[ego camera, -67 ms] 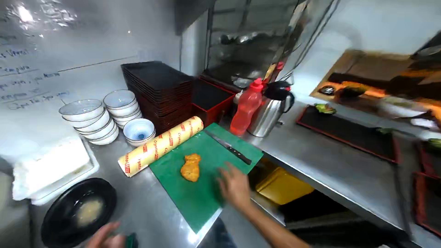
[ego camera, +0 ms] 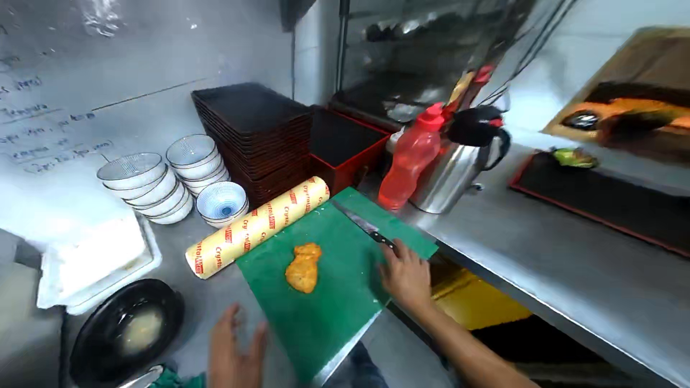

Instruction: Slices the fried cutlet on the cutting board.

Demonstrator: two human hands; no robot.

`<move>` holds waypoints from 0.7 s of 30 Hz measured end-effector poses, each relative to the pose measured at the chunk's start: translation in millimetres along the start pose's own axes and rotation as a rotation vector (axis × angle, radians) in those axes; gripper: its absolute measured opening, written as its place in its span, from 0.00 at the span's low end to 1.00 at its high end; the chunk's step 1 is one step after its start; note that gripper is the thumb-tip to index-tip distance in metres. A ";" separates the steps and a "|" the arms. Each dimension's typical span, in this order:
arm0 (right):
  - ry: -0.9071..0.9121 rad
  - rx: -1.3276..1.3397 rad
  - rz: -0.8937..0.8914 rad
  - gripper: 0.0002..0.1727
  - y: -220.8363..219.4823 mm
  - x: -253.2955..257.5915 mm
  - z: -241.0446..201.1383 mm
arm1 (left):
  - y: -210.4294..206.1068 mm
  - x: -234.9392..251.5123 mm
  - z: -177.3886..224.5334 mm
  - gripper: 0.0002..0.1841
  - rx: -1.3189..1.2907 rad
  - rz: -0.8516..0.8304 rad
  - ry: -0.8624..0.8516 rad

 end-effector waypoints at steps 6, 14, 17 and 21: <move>0.066 -0.004 -0.376 0.31 -36.6 48.9 81.0 | -160.4 70.2 21.2 0.51 0.332 0.014 0.163; 0.011 0.250 -0.375 0.24 22.3 -38.1 174.3 | -186.8 52.3 20.1 0.33 0.474 0.211 0.139; 0.097 0.383 -0.225 0.21 45.8 -77.1 161.9 | -192.4 11.9 26.3 0.39 0.407 0.181 0.175; 0.233 0.536 -0.334 0.22 49.2 -79.8 93.9 | -148.2 -24.2 13.5 0.33 0.209 0.310 0.290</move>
Point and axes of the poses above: each hand's wrist, its own x-axis towards the middle knuckle, its own y-axis out of the back of the hand, z = x × y, the point moved 9 cm from there along x, towards the middle knuckle, and after that the axes turned 10 degrees about y, right-handed, at the moved point
